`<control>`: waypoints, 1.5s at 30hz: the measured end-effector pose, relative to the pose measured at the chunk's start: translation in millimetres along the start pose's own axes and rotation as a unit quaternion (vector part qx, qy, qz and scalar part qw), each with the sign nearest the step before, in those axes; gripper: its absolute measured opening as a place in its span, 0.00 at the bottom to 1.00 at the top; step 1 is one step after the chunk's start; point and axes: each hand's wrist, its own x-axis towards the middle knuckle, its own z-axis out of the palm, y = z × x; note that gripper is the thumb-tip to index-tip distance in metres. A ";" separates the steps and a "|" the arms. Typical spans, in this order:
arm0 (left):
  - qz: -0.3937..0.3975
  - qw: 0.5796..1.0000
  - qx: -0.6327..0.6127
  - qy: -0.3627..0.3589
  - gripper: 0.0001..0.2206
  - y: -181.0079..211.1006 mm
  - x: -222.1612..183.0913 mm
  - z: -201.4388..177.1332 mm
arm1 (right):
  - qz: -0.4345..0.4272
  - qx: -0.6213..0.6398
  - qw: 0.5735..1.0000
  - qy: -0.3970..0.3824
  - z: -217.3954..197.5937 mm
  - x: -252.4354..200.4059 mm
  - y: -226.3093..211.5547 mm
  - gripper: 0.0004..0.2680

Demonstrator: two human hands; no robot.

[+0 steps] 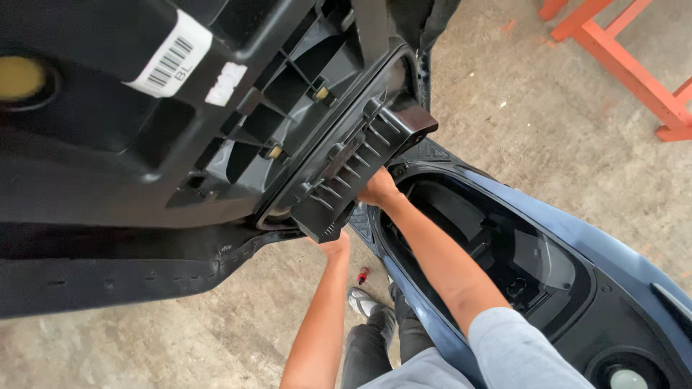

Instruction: The person wipes the interior of a scooter's under-seat storage compartment and the underside of the seat lid using a cloth. The person holds the seat lid open with one hand while cleaning the plastic surfaces with the other.

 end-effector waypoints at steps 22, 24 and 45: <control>0.067 0.983 0.154 -0.070 0.18 -16.2 -12.9 -3.3 | 0.273 0.121 0.891 0.341 -13.2 -63.2 76.7 0.10; 0.055 0.990 0.124 -0.040 0.17 -14.5 -11.7 -2.2 | 0.271 0.080 0.908 0.310 -8.2 -54.8 82.3 0.09; 0.105 0.971 0.197 -0.089 0.17 -6.3 -4.8 -3.7 | 0.073 -0.138 0.976 -0.151 -4.6 -34.3 38.5 0.10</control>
